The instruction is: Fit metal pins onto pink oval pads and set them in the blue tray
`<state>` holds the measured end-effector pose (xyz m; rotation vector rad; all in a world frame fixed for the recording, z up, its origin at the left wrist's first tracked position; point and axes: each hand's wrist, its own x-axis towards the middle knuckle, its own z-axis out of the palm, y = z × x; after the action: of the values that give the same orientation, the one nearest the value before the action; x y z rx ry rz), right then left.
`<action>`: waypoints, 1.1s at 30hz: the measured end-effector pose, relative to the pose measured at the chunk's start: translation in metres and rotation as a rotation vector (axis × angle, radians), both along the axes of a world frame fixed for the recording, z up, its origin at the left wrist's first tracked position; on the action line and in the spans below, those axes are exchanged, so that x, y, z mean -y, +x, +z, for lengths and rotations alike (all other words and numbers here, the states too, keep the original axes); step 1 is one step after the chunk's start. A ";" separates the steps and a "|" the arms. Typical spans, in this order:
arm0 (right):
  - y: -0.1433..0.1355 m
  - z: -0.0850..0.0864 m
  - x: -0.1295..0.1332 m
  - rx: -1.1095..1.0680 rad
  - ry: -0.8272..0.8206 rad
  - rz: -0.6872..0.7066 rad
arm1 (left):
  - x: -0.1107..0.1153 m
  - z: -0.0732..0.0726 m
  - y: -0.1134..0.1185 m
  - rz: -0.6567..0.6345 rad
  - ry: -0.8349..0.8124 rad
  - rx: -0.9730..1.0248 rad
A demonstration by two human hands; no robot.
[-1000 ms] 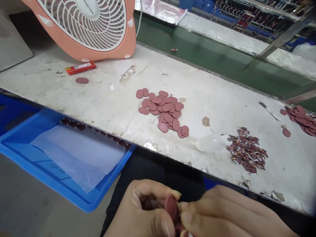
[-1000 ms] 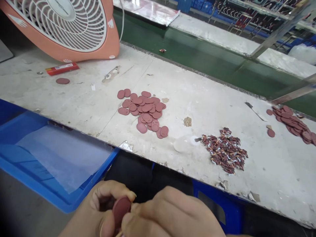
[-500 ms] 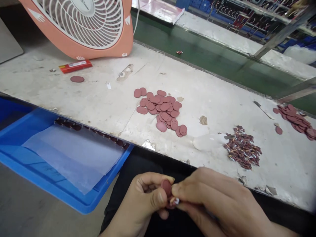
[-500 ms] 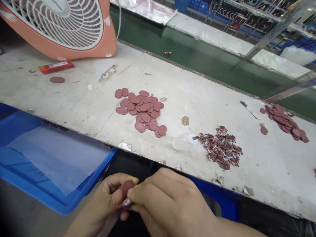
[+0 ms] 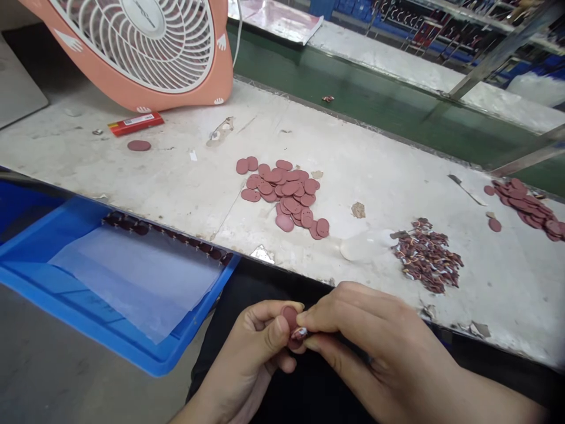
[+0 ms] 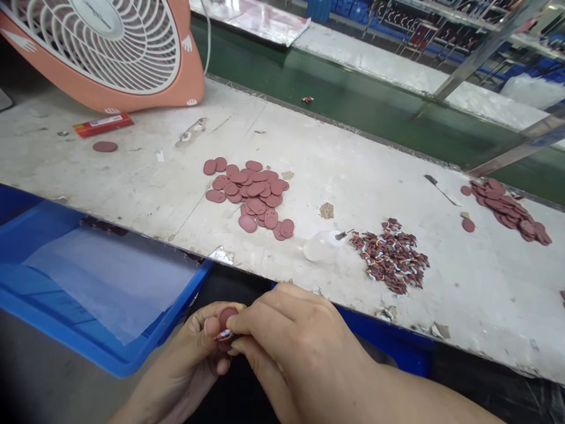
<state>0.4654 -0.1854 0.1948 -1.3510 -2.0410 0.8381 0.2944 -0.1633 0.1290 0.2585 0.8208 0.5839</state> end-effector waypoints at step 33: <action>0.002 0.004 0.000 -0.065 0.037 -0.099 | -0.001 -0.019 -0.011 0.005 -0.134 0.194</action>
<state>0.4674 -0.1855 0.1984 -1.3744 -1.9151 0.7864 0.2838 -0.1622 0.1102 0.0762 0.6699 0.5472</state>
